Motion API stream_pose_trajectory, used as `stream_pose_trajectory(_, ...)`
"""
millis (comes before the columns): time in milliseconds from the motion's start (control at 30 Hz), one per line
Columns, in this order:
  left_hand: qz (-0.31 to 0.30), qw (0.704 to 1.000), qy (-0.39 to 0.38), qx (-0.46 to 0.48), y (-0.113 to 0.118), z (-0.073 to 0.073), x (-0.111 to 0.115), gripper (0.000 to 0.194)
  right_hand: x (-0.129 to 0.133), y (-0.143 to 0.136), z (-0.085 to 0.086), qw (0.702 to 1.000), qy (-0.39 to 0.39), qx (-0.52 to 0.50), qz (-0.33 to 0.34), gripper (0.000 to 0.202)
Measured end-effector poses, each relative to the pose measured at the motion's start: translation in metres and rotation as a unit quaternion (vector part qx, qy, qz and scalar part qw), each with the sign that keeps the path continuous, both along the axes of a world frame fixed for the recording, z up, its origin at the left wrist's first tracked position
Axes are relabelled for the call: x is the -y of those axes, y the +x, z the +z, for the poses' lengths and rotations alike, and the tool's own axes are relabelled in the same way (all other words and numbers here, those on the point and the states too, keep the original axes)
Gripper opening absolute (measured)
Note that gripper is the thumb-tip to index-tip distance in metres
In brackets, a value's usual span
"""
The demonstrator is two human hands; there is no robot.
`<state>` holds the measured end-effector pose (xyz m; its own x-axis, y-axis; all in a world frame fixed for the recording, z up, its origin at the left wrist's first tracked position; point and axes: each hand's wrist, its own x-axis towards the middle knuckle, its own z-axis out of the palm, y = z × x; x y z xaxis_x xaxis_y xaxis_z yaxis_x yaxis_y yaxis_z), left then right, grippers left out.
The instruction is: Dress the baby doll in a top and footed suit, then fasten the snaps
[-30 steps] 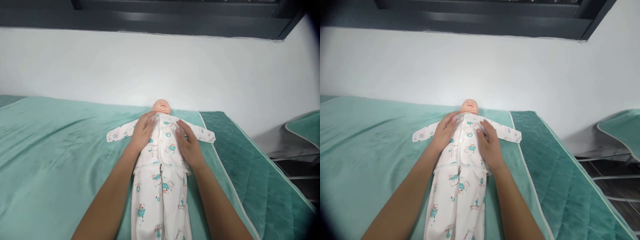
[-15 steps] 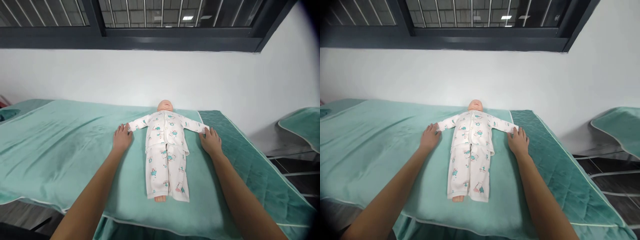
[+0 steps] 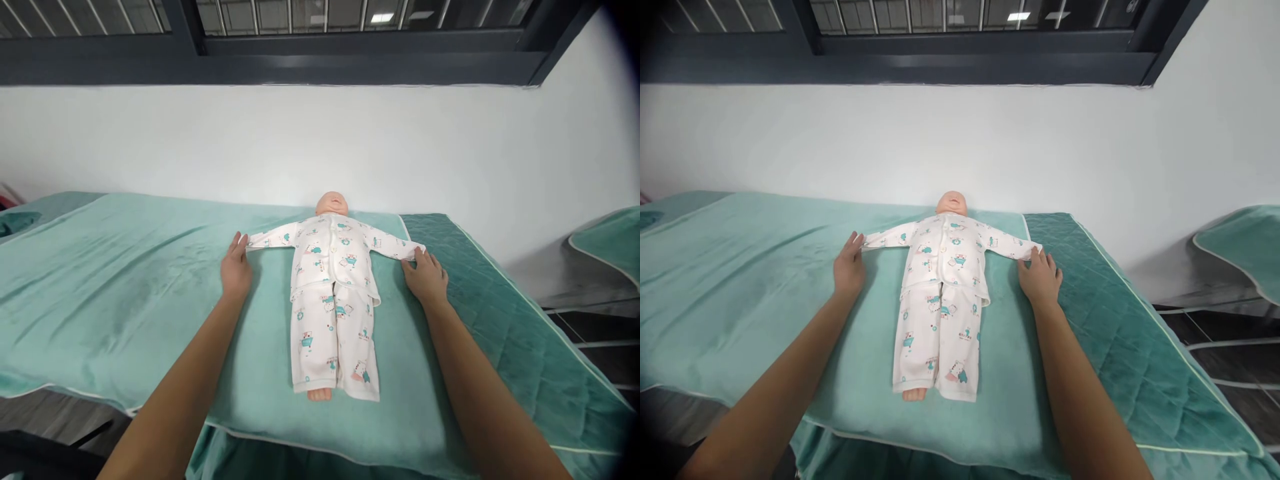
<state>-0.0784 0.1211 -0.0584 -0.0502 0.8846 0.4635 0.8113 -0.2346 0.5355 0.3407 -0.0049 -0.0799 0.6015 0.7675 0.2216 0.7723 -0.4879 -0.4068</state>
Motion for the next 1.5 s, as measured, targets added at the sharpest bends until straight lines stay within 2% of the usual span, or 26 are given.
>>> stream_pose_trajectory(100, 0.011, 1.000, -0.006, -0.011, 0.000, 0.001, 0.000, 0.053, 0.001, 0.000, 0.002, 1.000, 0.019, -0.002, -0.005, 0.063)
stream_pose_trajectory(500, 0.074, 0.983, -0.096, -0.141, 0.010, -0.003, -0.008, 0.054, -0.001, -0.001, 0.000, 1.000, -0.014, 0.009, -0.026, 0.066)
stream_pose_trajectory(600, 0.077, 0.982, -0.094, -0.143, 0.012, -0.002, -0.006, 0.053, -0.001, -0.001, 0.003, 0.999, 0.018, 0.017, -0.021, 0.063)
stream_pose_trajectory(667, 0.079, 0.982, -0.092, -0.143, 0.013, -0.002, -0.006, 0.053, 0.002, -0.006, 0.006, 0.997, 0.080, 0.020, 0.001, 0.057)
stream_pose_trajectory(767, 0.077, 0.982, -0.088, -0.145, 0.014, -0.002, -0.005, 0.053, 0.023, -0.034, 0.013, 0.975, 0.203, -0.011, 0.091, 0.046)
stream_pose_trajectory(867, 0.079, 0.983, -0.087, -0.143, 0.015, -0.004, -0.006, 0.053, 0.070, -0.085, 0.019, 0.932, 0.274, -0.089, 0.223, 0.036)
stream_pose_trajectory(967, 0.083, 0.982, -0.089, -0.143, 0.016, -0.005, -0.007, 0.053, 0.126, -0.137, 0.025, 0.897, 0.219, -0.150, 0.353, 0.034)
stream_pose_trajectory(1067, 0.081, 0.982, -0.083, -0.149, 0.018, -0.006, -0.008, 0.054, 0.164, -0.168, 0.028, 0.886, 0.164, -0.107, 0.421, 0.036)
stream_pose_trajectory(1167, 0.083, 0.981, -0.081, -0.154, 0.019, -0.007, -0.008, 0.053, 0.175, -0.180, 0.027, 0.900, 0.136, -0.027, 0.413, 0.028)
stream_pose_trajectory(1300, 0.097, 0.979, -0.075, -0.161, 0.021, -0.008, -0.008, 0.049, 0.171, -0.191, 0.026, 0.924, 0.138, 0.053, 0.352, 0.008)
stream_pose_trajectory(1400, 0.100, 0.978, -0.073, -0.166, 0.022, -0.008, -0.008, 0.048, 0.171, -0.202, 0.028, 0.933, 0.144, 0.067, 0.323, 0.008)
stream_pose_trajectory(1500, 0.102, 0.978, -0.068, -0.169, 0.023, -0.008, -0.008, 0.046, 0.177, -0.208, 0.034, 0.927, 0.165, 0.053, 0.334, 0.014)
